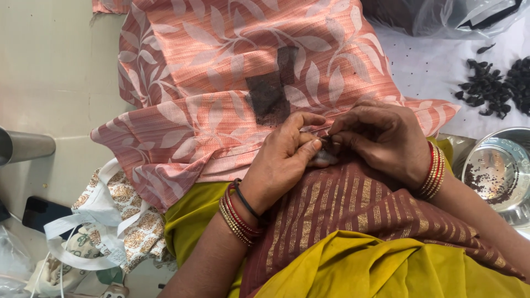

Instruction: The person manually attaches small fabric reinforcements to a larger patterned textile part.

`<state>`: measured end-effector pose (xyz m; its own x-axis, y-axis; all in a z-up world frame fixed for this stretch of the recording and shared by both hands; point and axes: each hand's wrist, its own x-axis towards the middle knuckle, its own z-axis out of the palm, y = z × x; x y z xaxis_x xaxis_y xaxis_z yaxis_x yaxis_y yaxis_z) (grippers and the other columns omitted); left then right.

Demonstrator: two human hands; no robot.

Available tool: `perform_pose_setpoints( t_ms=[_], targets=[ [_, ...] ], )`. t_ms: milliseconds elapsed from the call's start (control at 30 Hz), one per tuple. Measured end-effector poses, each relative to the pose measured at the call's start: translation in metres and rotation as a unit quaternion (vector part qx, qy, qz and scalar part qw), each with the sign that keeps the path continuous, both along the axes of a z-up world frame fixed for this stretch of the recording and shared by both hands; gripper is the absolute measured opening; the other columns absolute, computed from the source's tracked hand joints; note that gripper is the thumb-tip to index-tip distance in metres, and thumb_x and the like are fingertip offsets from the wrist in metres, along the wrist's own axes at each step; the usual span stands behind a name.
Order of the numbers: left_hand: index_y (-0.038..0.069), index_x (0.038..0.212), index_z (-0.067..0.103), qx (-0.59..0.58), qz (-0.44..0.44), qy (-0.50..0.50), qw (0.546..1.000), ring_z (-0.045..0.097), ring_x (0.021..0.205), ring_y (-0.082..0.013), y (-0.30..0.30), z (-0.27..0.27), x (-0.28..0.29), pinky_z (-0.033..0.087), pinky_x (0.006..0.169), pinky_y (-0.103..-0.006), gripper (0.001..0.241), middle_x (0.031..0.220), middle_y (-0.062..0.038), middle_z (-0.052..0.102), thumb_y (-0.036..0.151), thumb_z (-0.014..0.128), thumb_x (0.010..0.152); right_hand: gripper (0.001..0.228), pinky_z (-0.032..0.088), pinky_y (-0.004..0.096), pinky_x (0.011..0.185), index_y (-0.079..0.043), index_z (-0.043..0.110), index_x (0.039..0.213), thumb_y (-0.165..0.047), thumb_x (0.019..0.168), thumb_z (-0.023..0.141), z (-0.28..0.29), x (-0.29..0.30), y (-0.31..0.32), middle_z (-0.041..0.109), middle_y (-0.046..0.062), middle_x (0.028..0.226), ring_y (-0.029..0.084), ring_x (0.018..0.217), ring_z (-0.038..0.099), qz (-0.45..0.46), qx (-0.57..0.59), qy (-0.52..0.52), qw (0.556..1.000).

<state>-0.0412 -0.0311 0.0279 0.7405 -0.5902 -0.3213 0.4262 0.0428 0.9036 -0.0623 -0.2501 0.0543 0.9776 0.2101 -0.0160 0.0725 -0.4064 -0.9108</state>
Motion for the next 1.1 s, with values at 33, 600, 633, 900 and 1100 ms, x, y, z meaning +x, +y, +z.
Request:
perform_pose_setpoints(
  t_ms=[33,600,633,900,1100],
  targets=[
    [0.001,0.134,0.054,0.000,0.000,0.000,1.000,0.068,0.084,-0.0136,0.001,-0.003,0.000,0.060,0.081,-0.0315,0.029,0.092,-0.006,0.069,0.001,0.056,0.104,0.012,0.061,0.024,0.077,-0.002,0.075,0.099,-0.001,0.087,0.076,-0.002,-0.001,-0.001,0.075,0.004,0.094,0.010,0.086,0.075,0.000,0.000,0.000,1.000],
    [0.001,0.098,0.073,0.034,0.000,-0.122,0.992,0.071,0.087,-0.0072,0.008,0.014,0.004,0.061,0.080,-0.0224,0.010,0.094,-0.002,0.074,-0.007,0.074,0.091,0.012,0.061,0.023,0.079,-0.001,0.075,0.100,-0.003,0.089,0.075,-0.004,-0.004,-0.002,0.076,0.003,0.096,0.008,0.088,0.073,-0.024,0.044,0.038,0.998],
    [0.001,0.098,0.073,0.034,-0.001,-0.122,0.992,0.071,0.087,-0.0072,0.007,0.014,0.004,0.061,0.080,-0.0224,0.010,0.094,-0.002,0.074,-0.007,0.074,0.091,0.012,0.061,0.023,0.079,-0.001,0.075,0.100,-0.003,0.089,0.075,-0.001,-0.003,-0.001,0.076,0.003,0.096,0.008,0.088,0.073,-0.025,0.044,0.038,0.998],
    [0.001,0.097,0.068,0.036,0.048,-0.080,0.995,0.072,0.086,-0.0074,0.001,0.000,0.003,0.062,0.079,-0.0226,0.014,0.091,-0.003,0.073,-0.007,0.075,0.088,0.012,0.051,0.030,0.064,-0.007,0.078,0.091,-0.008,0.080,0.082,0.007,0.002,0.004,0.071,0.006,0.079,0.018,0.069,0.068,0.032,-0.104,-0.096,0.989],
    [0.002,0.102,0.065,0.005,0.059,-0.041,0.997,0.072,0.088,-0.0077,0.000,0.006,0.007,0.063,0.082,-0.0234,0.021,0.094,-0.002,0.072,-0.009,0.072,0.086,0.014,0.057,0.028,0.069,-0.008,0.078,0.096,-0.007,0.082,0.080,0.007,0.000,0.004,0.077,0.006,0.090,0.017,0.076,0.075,0.044,-0.080,-0.082,0.993]
  ],
)
